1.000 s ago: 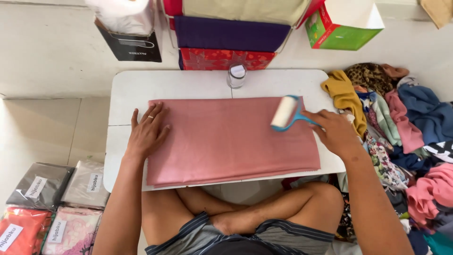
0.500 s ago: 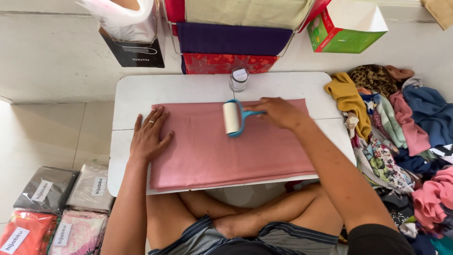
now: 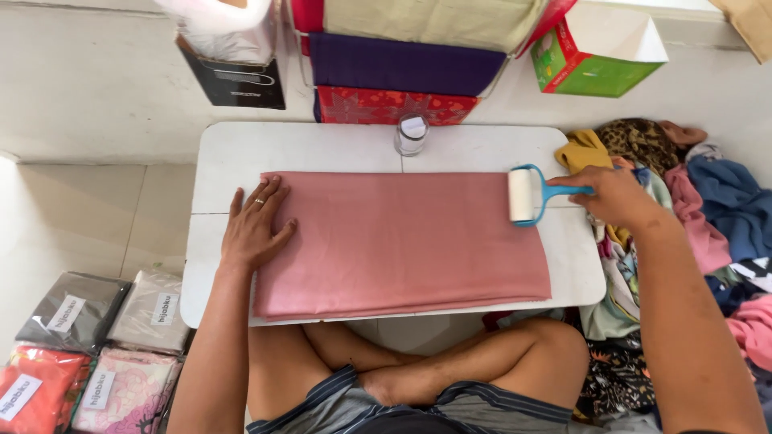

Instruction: Cleaning a hijab with a lint roller and folding it neatly on a table.

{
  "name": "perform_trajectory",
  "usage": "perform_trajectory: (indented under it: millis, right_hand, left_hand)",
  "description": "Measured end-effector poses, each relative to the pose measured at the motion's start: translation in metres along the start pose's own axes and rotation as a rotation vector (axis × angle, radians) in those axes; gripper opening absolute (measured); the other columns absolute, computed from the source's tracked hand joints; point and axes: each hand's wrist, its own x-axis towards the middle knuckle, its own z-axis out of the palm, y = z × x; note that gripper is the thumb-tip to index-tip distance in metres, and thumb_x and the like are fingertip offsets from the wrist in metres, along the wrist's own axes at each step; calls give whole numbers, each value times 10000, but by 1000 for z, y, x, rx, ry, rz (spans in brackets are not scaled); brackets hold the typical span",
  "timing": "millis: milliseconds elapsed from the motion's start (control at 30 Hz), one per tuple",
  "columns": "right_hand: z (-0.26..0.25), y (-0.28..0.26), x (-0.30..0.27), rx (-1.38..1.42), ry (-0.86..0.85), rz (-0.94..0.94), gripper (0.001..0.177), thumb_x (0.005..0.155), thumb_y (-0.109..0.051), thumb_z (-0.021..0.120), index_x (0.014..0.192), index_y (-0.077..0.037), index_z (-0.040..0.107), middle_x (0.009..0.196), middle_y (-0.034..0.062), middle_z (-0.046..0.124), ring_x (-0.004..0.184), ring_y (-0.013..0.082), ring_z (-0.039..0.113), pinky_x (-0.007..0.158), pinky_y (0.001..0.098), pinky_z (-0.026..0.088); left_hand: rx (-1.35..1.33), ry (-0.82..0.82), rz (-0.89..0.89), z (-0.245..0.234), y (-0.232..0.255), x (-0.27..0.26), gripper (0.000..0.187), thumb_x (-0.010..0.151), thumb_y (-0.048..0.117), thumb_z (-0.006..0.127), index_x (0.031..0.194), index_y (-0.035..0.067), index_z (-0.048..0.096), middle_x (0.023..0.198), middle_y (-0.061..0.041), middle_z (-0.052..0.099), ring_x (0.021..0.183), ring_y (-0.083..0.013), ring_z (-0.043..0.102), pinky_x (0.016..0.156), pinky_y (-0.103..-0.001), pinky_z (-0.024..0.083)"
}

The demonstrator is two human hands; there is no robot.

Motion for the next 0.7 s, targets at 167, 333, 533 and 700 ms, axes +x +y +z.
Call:
perform_trajectory:
  millis: [167, 333, 533, 700]
  right_hand:
    - [-21, -111, 9, 95, 6, -142, 492, 975, -246, 599, 1432, -428, 608, 1003, 78, 652, 921, 331, 633, 833, 466, 502]
    - [6, -183, 54, -128, -39, -274, 464, 977, -313, 568, 1409, -480, 595, 1074, 48, 715, 1061, 338, 692, 945, 490, 563]
    - [19, -293, 110, -203, -104, -370, 492, 988, -356, 537, 1443, -544, 524, 1067, 38, 669, 1053, 325, 689, 904, 501, 567]
    - [35, -386, 153, -95, -105, -535, 519, 1006, -313, 516, 1492, -489, 477, 1024, 114, 639, 975, 393, 705, 827, 548, 587]
  left_hand:
    - [-154, 152, -47, 9, -14, 1, 660, 915, 396, 517, 1537, 180, 477, 1638, -70, 408, 1541, -244, 305, 1271, -480, 165]
    - [-408, 370, -131, 12, -21, -5, 544, 930, 291, 503, 1451, 155, 585, 1567, -110, 504, 1465, -328, 434, 1228, -501, 336]
    - [-574, 553, -126, 17, -38, -2, 481, 986, 247, 456, 1434, 153, 603, 1534, -161, 531, 1394, -398, 499, 1164, -516, 409]
    - [-736, 582, -121, 12, -36, -4, 457, 1031, 226, 419, 1441, 137, 602, 1535, -203, 508, 1376, -443, 499, 1055, -495, 530]
